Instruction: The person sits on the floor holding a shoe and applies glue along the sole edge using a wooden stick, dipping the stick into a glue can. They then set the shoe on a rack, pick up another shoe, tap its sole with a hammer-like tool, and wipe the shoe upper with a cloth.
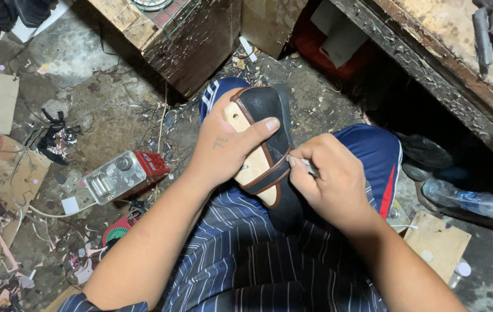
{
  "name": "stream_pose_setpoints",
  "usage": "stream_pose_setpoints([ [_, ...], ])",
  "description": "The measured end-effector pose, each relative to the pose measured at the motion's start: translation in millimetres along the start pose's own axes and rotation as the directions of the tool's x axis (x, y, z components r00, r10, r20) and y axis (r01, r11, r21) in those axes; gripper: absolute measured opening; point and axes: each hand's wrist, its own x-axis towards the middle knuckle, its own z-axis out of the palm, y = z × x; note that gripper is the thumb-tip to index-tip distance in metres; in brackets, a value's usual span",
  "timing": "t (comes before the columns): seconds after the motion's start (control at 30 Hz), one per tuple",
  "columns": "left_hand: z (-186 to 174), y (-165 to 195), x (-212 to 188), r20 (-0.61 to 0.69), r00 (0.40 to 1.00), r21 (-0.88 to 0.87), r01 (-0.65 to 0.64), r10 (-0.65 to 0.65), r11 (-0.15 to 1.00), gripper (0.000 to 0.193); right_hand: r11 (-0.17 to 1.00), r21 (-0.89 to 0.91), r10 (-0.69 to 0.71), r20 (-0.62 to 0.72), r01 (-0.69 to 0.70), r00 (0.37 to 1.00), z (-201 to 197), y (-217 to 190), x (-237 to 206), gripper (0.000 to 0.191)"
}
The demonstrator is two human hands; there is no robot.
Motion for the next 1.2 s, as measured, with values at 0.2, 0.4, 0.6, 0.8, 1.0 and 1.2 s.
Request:
stream_pose_setpoints([
  [0.2, -8, -8, 1, 0.034, 0.999, -0.078, -0.005, 0.007, 0.997, 0.052, 0.999, 0.024, 0.045, -0.032, -0.044, 0.998, 0, 11, 1, 0.008],
  [0.4, -20, -18, 7, 0.078, 0.996, -0.191, 0.064, -0.05, 0.98, 0.046, 0.944, 0.213, 0.261, -0.013, -0.252, 0.965, -5, 24, -4, 0.008],
  [0.6, -17, -16, 5, 0.06, 0.997, -0.164, 0.048, -0.039, 0.985, 0.046, 0.957, 0.242, 0.155, 0.045, -0.161, 0.987, 7, 13, -8, 0.009],
  [0.8, -6, -4, 1, 0.049, 0.998, -0.07, -0.026, 0.03, 0.997, 0.05, 0.998, 0.053, -0.027, 0.012, 0.027, 1.0, -2, 2, 2, 0.01],
  [1.0, 6, 9, -7, 0.045, 0.997, 0.018, -0.061, 0.06, 0.998, 0.051, 0.999, 0.01, -0.042, -0.008, 0.042, 0.999, -4, -9, 9, 0.012],
  [1.2, 13, 15, -11, 0.063, 0.994, 0.06, -0.098, 0.095, 0.993, 0.051, 0.999, 0.012, -0.031, 0.02, 0.031, 0.999, -12, -7, 11, 0.01],
])
